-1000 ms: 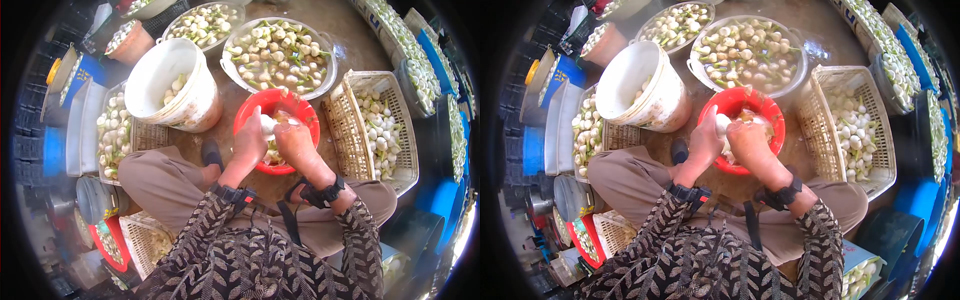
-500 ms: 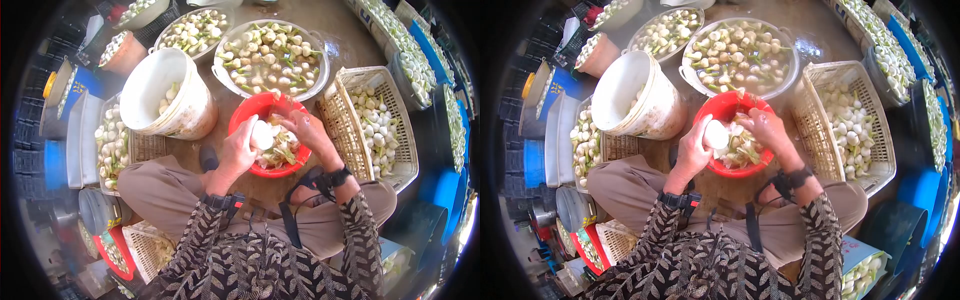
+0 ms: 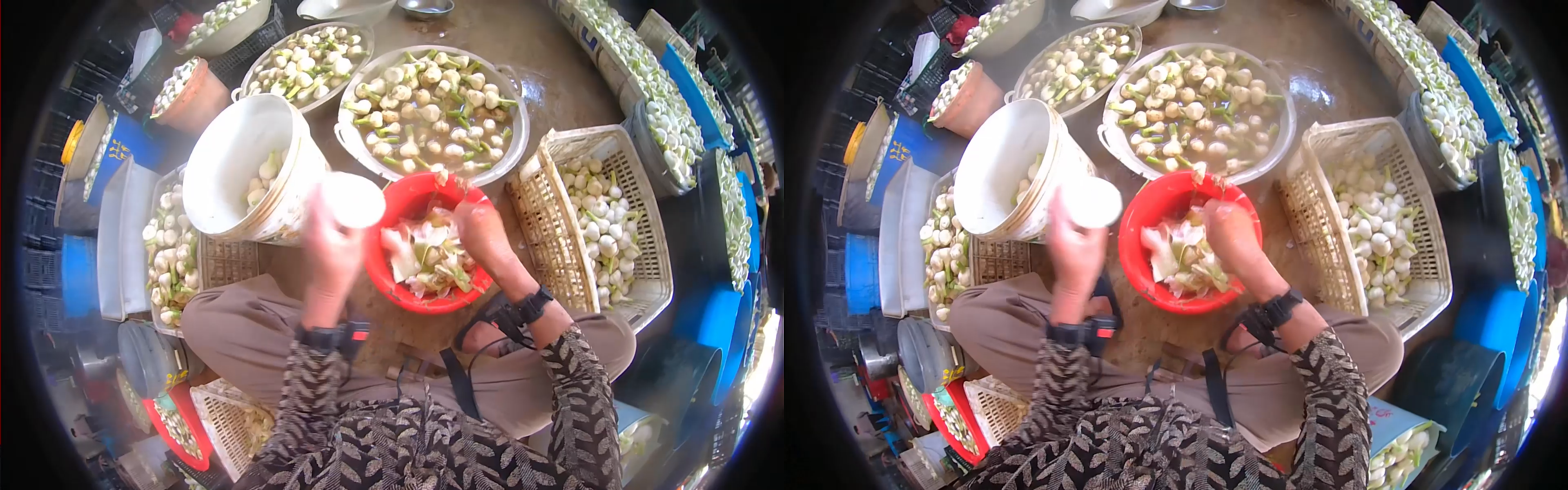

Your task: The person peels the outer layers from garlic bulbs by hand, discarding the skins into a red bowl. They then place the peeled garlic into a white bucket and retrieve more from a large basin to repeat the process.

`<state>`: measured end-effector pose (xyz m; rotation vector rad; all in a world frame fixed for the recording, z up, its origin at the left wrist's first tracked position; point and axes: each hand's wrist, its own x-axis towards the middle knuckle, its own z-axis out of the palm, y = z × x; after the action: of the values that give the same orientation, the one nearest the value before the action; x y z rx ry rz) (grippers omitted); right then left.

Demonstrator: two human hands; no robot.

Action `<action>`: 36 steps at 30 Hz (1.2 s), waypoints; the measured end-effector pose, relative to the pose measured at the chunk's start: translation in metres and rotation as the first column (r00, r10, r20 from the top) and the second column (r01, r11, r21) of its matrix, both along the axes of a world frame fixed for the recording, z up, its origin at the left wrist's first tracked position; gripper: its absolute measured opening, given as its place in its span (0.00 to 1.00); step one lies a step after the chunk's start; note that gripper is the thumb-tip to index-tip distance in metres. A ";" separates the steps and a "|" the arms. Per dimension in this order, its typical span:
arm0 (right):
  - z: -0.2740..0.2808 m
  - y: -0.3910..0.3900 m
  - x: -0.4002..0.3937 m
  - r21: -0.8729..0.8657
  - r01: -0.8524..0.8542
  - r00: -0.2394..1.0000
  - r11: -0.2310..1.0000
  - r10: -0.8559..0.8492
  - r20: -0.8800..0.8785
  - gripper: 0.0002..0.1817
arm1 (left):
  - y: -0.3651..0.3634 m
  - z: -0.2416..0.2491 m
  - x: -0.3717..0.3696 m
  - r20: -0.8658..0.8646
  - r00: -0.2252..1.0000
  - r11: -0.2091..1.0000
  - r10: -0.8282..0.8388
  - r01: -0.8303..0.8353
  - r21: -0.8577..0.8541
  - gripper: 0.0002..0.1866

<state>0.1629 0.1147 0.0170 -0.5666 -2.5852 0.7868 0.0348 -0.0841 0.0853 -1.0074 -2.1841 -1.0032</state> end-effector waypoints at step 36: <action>0.060 0.051 -0.045 -0.544 -0.249 0.964 0.801 0.259 -0.060 0.13 | 0.101 -0.054 0.004 0.655 -0.155 0.672 -0.739 -0.219 0.707 0.22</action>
<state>0.1176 0.1658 0.0768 -0.3732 -2.4614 1.6534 0.0393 0.0165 0.0308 -0.1744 -1.8755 -3.4880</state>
